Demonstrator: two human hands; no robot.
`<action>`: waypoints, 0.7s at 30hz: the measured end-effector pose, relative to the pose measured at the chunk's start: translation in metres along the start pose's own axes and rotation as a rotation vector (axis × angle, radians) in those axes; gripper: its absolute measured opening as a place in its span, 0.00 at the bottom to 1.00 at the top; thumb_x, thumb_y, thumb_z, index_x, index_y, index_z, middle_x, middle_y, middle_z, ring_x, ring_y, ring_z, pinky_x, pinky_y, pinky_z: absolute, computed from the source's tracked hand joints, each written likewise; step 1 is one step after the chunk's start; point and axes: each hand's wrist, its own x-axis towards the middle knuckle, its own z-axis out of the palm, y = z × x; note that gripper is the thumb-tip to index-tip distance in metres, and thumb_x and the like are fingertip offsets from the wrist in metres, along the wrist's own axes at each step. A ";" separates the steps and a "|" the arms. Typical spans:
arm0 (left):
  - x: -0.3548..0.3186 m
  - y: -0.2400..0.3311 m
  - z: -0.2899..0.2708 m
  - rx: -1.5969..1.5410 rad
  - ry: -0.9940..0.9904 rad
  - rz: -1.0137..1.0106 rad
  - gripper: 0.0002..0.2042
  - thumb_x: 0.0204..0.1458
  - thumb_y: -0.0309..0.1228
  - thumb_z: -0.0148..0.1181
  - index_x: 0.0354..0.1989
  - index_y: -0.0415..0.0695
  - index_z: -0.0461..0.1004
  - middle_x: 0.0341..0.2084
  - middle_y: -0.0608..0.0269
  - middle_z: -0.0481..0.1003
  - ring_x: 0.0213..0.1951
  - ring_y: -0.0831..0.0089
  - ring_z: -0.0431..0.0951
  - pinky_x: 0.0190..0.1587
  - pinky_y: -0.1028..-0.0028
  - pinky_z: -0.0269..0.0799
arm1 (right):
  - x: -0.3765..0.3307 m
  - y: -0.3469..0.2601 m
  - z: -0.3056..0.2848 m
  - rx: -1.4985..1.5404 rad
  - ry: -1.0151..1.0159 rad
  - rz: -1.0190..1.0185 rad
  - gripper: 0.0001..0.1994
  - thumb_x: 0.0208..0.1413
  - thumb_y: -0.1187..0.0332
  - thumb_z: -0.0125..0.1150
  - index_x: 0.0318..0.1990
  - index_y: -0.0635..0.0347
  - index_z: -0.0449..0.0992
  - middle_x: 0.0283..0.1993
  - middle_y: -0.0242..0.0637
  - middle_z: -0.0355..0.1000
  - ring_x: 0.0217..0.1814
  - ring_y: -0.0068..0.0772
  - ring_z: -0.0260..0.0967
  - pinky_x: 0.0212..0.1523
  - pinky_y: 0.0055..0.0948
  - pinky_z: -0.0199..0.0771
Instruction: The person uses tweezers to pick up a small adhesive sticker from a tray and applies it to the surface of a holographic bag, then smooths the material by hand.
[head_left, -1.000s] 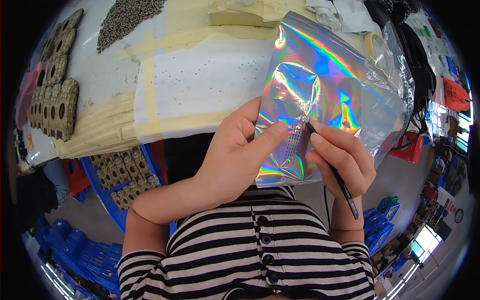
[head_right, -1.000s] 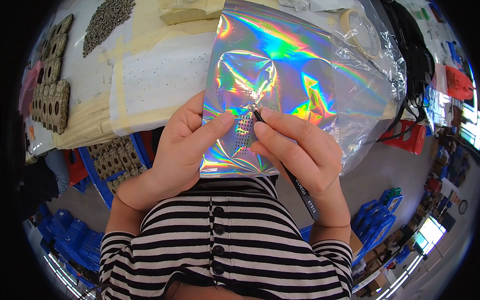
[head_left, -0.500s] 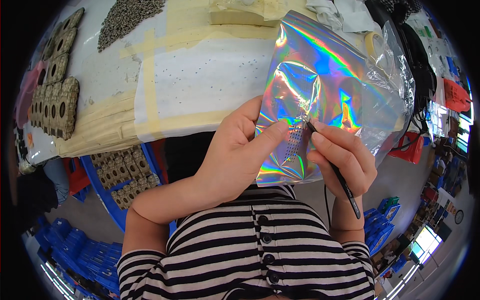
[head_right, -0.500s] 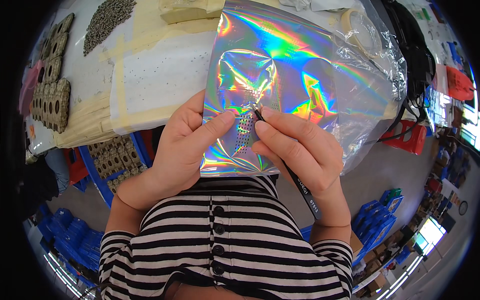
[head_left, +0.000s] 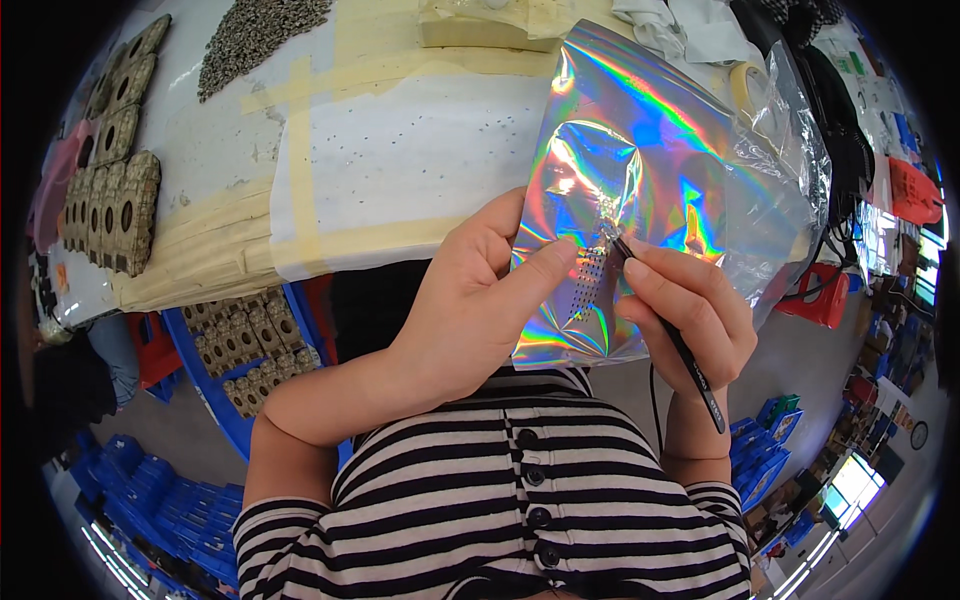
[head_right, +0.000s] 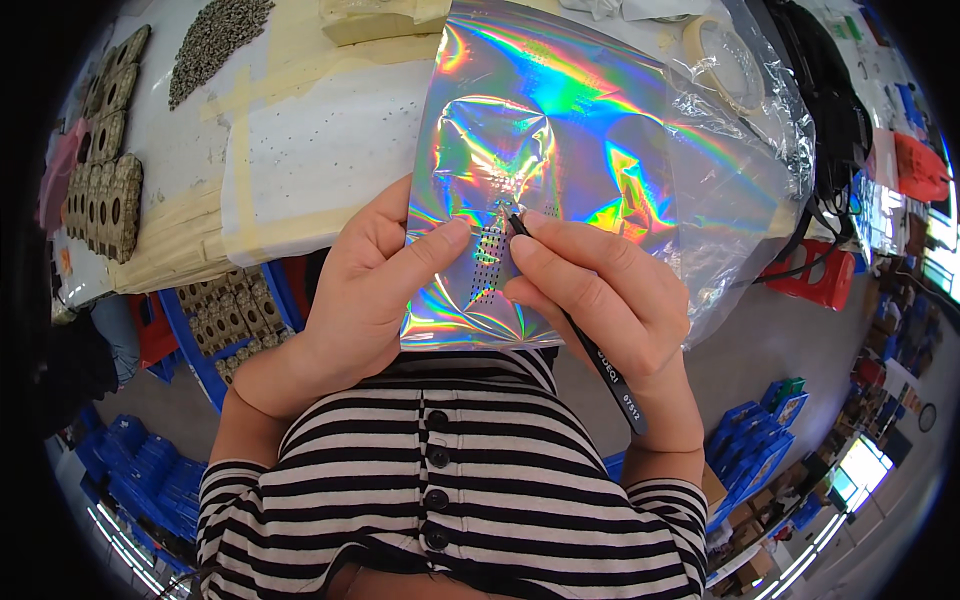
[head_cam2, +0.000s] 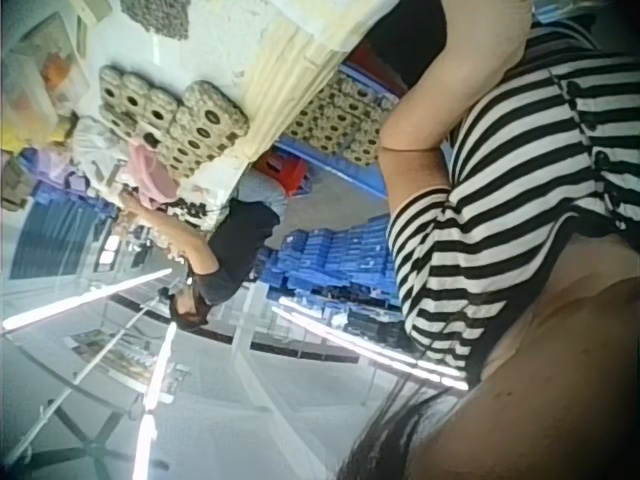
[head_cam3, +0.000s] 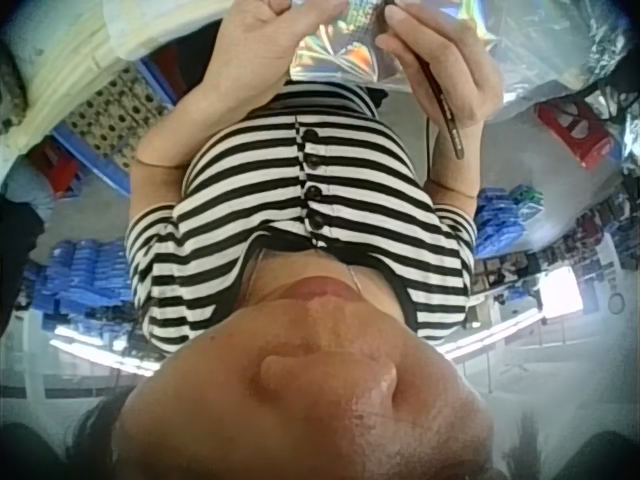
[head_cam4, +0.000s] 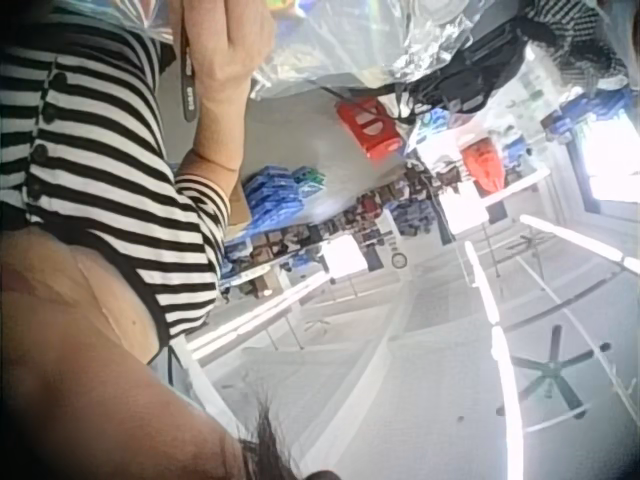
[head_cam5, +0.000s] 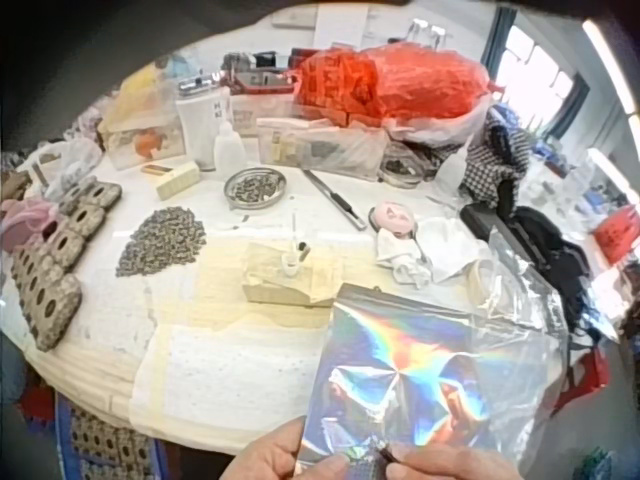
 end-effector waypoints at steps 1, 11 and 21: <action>0.000 0.000 0.000 -0.004 0.000 0.002 0.15 0.63 0.23 0.47 0.57 0.34 0.62 0.47 0.58 0.74 0.44 0.78 0.77 0.47 0.74 0.75 | 0.000 0.000 0.000 -0.004 0.001 -0.006 0.13 0.41 0.71 0.73 0.37 0.61 0.81 0.39 0.41 0.78 0.37 0.34 0.78 0.34 0.25 0.79; 0.000 -0.001 -0.003 -0.008 -0.010 -0.005 0.18 0.62 0.24 0.49 0.60 0.35 0.61 0.49 0.55 0.75 0.47 0.74 0.78 0.50 0.75 0.75 | -0.004 0.002 -0.002 0.017 -0.036 -0.030 0.14 0.45 0.72 0.71 0.40 0.66 0.79 0.41 0.49 0.77 0.40 0.39 0.78 0.40 0.27 0.78; 0.000 -0.002 -0.003 -0.009 -0.024 0.012 0.17 0.62 0.24 0.49 0.59 0.35 0.62 0.48 0.56 0.75 0.46 0.74 0.78 0.49 0.74 0.75 | -0.001 0.002 0.001 0.012 0.002 -0.002 0.13 0.41 0.71 0.73 0.37 0.62 0.81 0.39 0.41 0.78 0.36 0.35 0.78 0.35 0.26 0.80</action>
